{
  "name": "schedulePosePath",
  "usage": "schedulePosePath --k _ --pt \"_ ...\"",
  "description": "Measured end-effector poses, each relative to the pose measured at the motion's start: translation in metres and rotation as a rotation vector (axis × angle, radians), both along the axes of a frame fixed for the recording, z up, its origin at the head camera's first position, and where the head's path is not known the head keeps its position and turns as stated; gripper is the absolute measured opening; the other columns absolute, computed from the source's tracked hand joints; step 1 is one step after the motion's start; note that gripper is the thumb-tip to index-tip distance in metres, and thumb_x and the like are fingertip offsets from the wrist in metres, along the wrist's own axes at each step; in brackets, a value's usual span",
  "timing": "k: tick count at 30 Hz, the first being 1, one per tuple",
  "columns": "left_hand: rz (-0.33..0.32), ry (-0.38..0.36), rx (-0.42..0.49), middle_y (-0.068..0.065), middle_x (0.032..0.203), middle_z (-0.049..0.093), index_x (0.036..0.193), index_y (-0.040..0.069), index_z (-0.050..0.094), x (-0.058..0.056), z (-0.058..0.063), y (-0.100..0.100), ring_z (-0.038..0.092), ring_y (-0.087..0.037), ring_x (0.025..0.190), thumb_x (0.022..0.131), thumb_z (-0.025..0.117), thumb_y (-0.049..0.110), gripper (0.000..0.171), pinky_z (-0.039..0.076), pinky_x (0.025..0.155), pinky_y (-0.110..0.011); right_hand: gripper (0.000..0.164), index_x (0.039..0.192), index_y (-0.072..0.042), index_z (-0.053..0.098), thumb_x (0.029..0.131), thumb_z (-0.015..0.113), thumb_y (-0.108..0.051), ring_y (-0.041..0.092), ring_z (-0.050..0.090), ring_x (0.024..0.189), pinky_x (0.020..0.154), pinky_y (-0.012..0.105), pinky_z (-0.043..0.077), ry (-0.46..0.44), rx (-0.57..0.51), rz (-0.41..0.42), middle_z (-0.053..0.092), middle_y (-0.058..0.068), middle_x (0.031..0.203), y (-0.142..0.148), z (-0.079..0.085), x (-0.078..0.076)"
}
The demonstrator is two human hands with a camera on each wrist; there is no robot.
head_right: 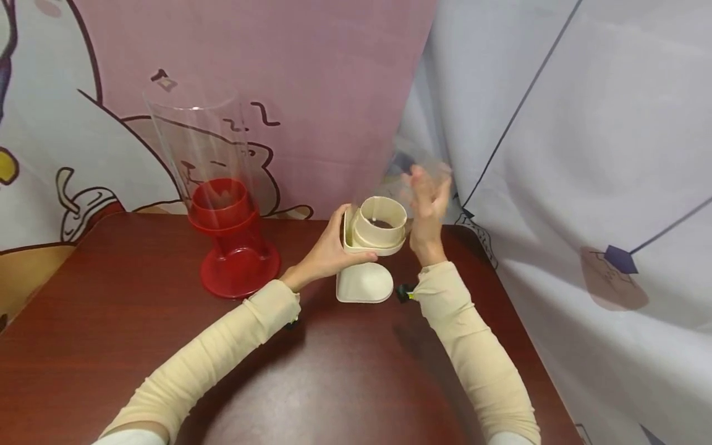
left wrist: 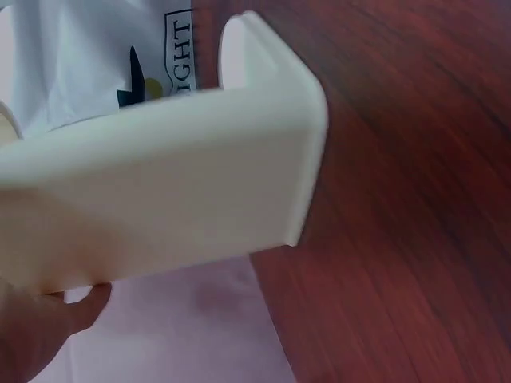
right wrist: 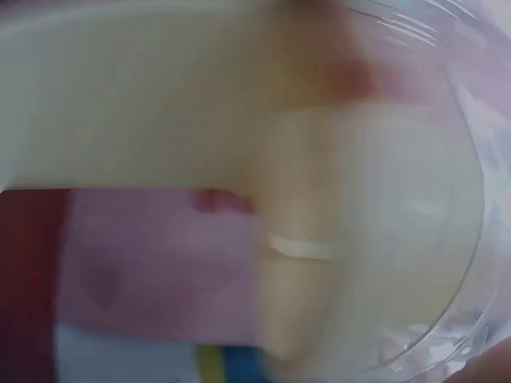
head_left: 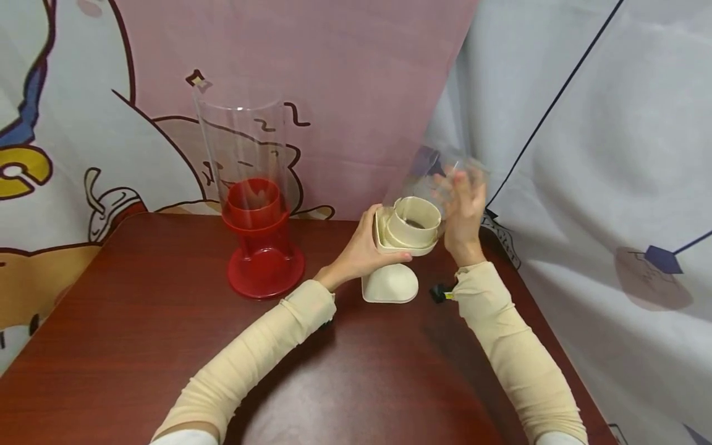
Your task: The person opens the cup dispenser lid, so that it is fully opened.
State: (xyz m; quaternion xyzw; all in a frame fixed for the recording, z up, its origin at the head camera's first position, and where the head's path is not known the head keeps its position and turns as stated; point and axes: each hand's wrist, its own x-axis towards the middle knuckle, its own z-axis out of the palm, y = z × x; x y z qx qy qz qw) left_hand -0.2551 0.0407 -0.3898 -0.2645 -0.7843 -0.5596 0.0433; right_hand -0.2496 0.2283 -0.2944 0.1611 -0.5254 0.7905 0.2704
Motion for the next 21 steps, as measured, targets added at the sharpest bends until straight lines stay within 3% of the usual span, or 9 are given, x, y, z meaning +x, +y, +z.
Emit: schedulePosePath --k 3,5,7,9,12,16,19,21 --pt "0.028 0.062 -0.017 -0.010 0.145 0.037 0.155 0.014 0.017 -0.002 0.000 -0.001 0.046 -0.021 0.128 0.069 0.091 0.031 0.115 0.038 0.112 -0.038 0.063 0.132 -0.017 0.041 0.086 0.076 -0.044 0.034 0.062 0.116 0.088 0.039 0.053 -0.001 -0.182 -0.070 0.054 0.015 0.130 0.023 0.019 -0.005" --pt "0.030 0.081 -0.022 -0.011 0.144 0.037 0.155 0.013 0.017 -0.004 0.000 -0.002 0.045 -0.023 0.128 0.069 0.090 0.027 0.113 0.038 0.113 -0.038 0.062 0.135 -0.017 0.038 0.089 0.072 -0.042 0.035 0.059 0.121 0.094 0.042 0.051 0.004 -0.181 -0.145 0.052 0.013 0.130 0.042 0.026 -0.008" --pt "0.025 0.080 -0.019 -0.011 0.144 0.037 0.155 0.013 0.017 -0.006 0.000 -0.004 0.045 -0.023 0.128 0.070 0.089 0.024 0.112 0.038 0.113 -0.039 0.066 0.140 -0.016 0.034 0.091 0.070 -0.040 0.032 0.057 0.123 0.097 0.042 0.049 -0.029 -0.110 -0.236 0.050 0.010 0.131 0.059 0.021 -0.010" --pt "0.022 0.069 -0.005 -0.011 0.145 0.037 0.155 0.013 0.017 -0.007 0.000 -0.006 0.045 -0.023 0.128 0.070 0.089 0.021 0.112 0.037 0.113 -0.040 0.069 0.144 -0.015 0.031 0.092 0.070 -0.038 0.028 0.054 0.127 0.103 0.040 0.045 -0.097 -0.002 -0.318 0.048 0.009 0.134 0.074 0.005 -0.013" --pt "0.019 0.047 0.003 -0.011 0.145 0.036 0.155 0.014 0.016 -0.006 -0.001 -0.006 0.044 -0.023 0.128 0.070 0.088 0.020 0.112 0.037 0.113 -0.040 0.079 0.152 -0.018 0.022 0.092 0.069 -0.039 0.025 0.047 0.131 0.108 0.038 0.041 -0.246 0.206 -0.425 0.040 0.009 0.144 0.093 -0.032 -0.015" --pt "0.002 0.036 0.002 -0.011 0.146 0.035 0.155 0.014 0.015 -0.004 -0.004 -0.002 0.045 -0.024 0.129 0.070 0.088 0.020 0.112 0.037 0.113 -0.039 0.101 0.159 -0.024 0.007 0.087 0.073 -0.047 0.024 0.028 0.148 0.119 0.041 0.027 -0.422 0.478 -0.524 0.019 0.009 0.162 0.110 -0.081 -0.008" --pt "0.006 0.040 0.011 -0.012 0.146 0.035 0.155 0.013 0.015 -0.002 -0.005 0.001 0.045 -0.024 0.129 0.070 0.088 0.019 0.112 0.036 0.114 -0.039 0.112 0.160 -0.024 0.003 0.081 0.078 -0.049 0.025 0.020 0.151 0.123 0.043 0.021 -0.494 0.594 -0.598 0.012 0.009 0.164 0.112 -0.103 -0.003" --pt "0.015 0.049 0.016 -0.012 0.146 0.036 0.155 0.013 0.016 -0.001 -0.006 0.002 0.045 -0.024 0.129 0.070 0.089 0.018 0.112 0.036 0.114 -0.039 0.118 0.160 -0.025 0.003 0.077 0.082 -0.050 0.030 0.023 0.149 0.121 0.046 0.023 -0.515 0.635 -0.636 0.014 0.014 0.161 0.111 -0.111 -0.001"
